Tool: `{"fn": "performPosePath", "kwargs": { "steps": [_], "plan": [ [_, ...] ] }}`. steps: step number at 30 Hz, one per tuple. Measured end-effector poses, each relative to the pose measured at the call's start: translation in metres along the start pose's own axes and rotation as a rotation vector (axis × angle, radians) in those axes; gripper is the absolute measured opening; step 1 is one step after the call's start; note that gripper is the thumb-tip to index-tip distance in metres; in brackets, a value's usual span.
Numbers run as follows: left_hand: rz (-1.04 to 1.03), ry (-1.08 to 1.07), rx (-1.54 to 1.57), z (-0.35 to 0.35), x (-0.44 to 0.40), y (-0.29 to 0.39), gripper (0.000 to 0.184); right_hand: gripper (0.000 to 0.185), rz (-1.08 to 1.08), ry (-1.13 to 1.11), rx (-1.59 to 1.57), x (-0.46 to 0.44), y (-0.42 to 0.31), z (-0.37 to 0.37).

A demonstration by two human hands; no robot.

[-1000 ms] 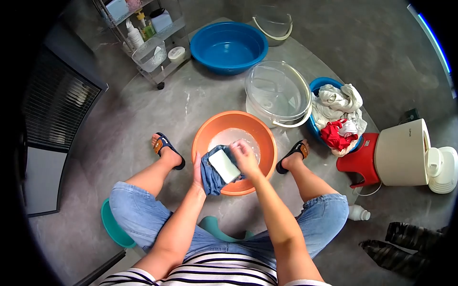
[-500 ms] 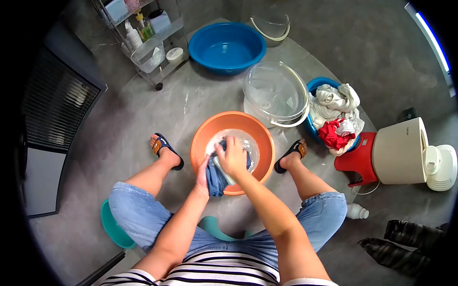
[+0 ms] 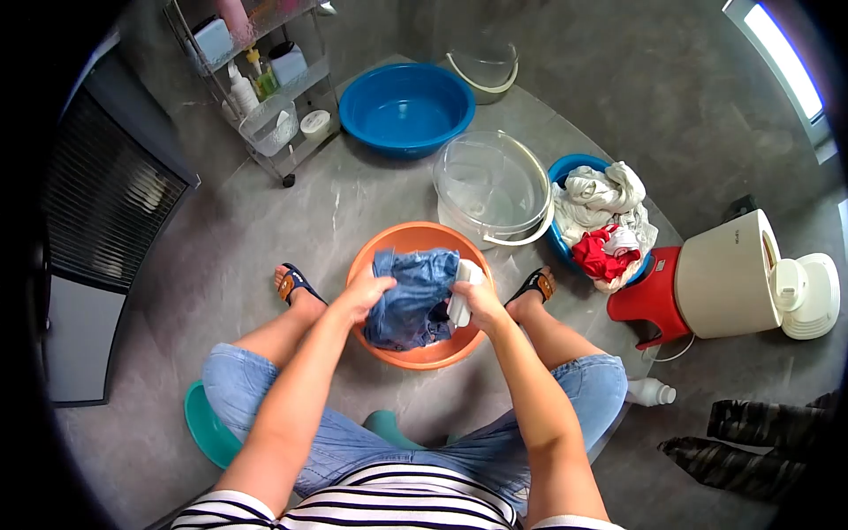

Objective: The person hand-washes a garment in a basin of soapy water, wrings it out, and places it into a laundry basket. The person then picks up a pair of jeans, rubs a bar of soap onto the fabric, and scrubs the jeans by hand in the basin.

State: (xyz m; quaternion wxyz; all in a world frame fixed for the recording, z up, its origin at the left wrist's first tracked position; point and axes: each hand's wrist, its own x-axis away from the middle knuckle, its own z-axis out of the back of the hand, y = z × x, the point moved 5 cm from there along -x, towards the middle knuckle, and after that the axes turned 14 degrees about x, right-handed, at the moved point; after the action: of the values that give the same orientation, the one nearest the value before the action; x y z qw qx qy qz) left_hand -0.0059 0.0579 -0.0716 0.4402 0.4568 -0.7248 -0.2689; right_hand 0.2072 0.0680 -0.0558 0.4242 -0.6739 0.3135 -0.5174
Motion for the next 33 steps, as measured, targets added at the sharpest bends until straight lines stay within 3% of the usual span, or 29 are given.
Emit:
{"fn": "performPosePath", "kwargs": {
  "steps": [3, 6, 8, 9, 10, 12, 14, 16, 18, 20, 21, 22, 24, 25, 28, 29, 30, 31, 32, 33],
  "plan": [
    [-0.174, 0.018, -0.254, -0.007, -0.018, 0.052, 0.022, 0.046, 0.146, -0.034, -0.030, 0.000, -0.032, 0.006],
    [-0.117, 0.082, -0.422, 0.001, -0.020, 0.062, 0.017, 0.042, 0.278, 0.056, 0.041, -0.006, -0.038, 0.022],
    [-0.153, 0.155, -0.408, 0.021, -0.023, 0.021, 0.023, 0.040, 0.258, 0.135, 0.188, -0.007, -0.018, 0.020],
    [-0.117, 0.181, -0.430, 0.035, -0.024, -0.010, 0.032, 0.038, 0.123, 0.132, 0.217, -0.009, 0.005, 0.020],
    [-0.203, 0.311, -0.489, 0.046, -0.021, -0.038, 0.043, 0.037, 0.018, 0.127, 0.363, -0.010, 0.028, 0.019],
    [-0.268, 0.491, -0.563, 0.077, -0.012, -0.099, 0.049, 0.036, 0.031, 0.128, 0.616, -0.010, 0.069, 0.018],
    [0.037, 0.548, -0.274, 0.078, 0.020, -0.130, 0.048, 0.035, -0.093, 0.123, 0.619, 0.000, 0.094, 0.012],
    [0.213, 0.661, 0.242, 0.083, 0.034, -0.182, 0.032, 0.034, -0.141, 0.105, 0.751, 0.004, 0.127, 0.013],
    [0.313, 0.584, 0.157, 0.087, 0.041, -0.209, 0.030, 0.030, -0.252, 0.019, 0.745, 0.008, 0.148, 0.008],
    [0.291, 0.314, 0.142, 0.063, 0.046, -0.198, 0.027, 0.026, -0.374, -0.098, 0.344, 0.011, 0.162, -0.002],
    [0.263, 0.314, 0.283, 0.028, 0.059, -0.156, 0.031, 0.024, -0.423, -0.151, 0.143, 0.010, 0.164, -0.008],
    [0.184, 0.240, 0.304, 0.030, 0.046, -0.163, 0.038, 0.023, -0.388, -0.172, 0.155, 0.009, 0.151, -0.015],
    [0.316, 0.083, 0.713, 0.017, 0.048, -0.164, 0.038, 0.022, -0.322, -0.214, 0.177, 0.006, 0.131, -0.035],
    [0.314, 0.201, 0.710, 0.025, 0.046, -0.170, 0.040, 0.025, -0.237, -0.111, 0.341, -0.002, 0.139, -0.037],
    [0.295, 0.469, 0.674, 0.051, 0.032, -0.203, 0.047, 0.029, -0.020, -0.135, 0.578, 0.002, 0.132, -0.056],
    [0.286, 0.501, 0.648, 0.059, 0.025, -0.216, 0.049, 0.035, 0.006, -0.247, 0.467, 0.012, 0.128, -0.072],
    [0.371, 0.371, 0.710, 0.046, 0.034, -0.195, 0.052, 0.040, 0.218, -0.240, 0.709, 0.023, 0.115, -0.087],
    [0.458, 0.238, 0.756, 0.030, 0.044, -0.170, 0.054, 0.042, 0.142, -0.312, 0.754, 0.034, 0.102, -0.100],
    [0.600, -0.085, 1.040, 0.043, 0.036, -0.210, 0.051, 0.044, 0.065, -0.383, 0.796, 0.042, 0.094, -0.108],
    [0.597, 0.009, 1.017, 0.029, 0.045, -0.186, 0.048, 0.044, 0.057, -0.378, 0.773, 0.042, 0.093, -0.107]
  ]
}}
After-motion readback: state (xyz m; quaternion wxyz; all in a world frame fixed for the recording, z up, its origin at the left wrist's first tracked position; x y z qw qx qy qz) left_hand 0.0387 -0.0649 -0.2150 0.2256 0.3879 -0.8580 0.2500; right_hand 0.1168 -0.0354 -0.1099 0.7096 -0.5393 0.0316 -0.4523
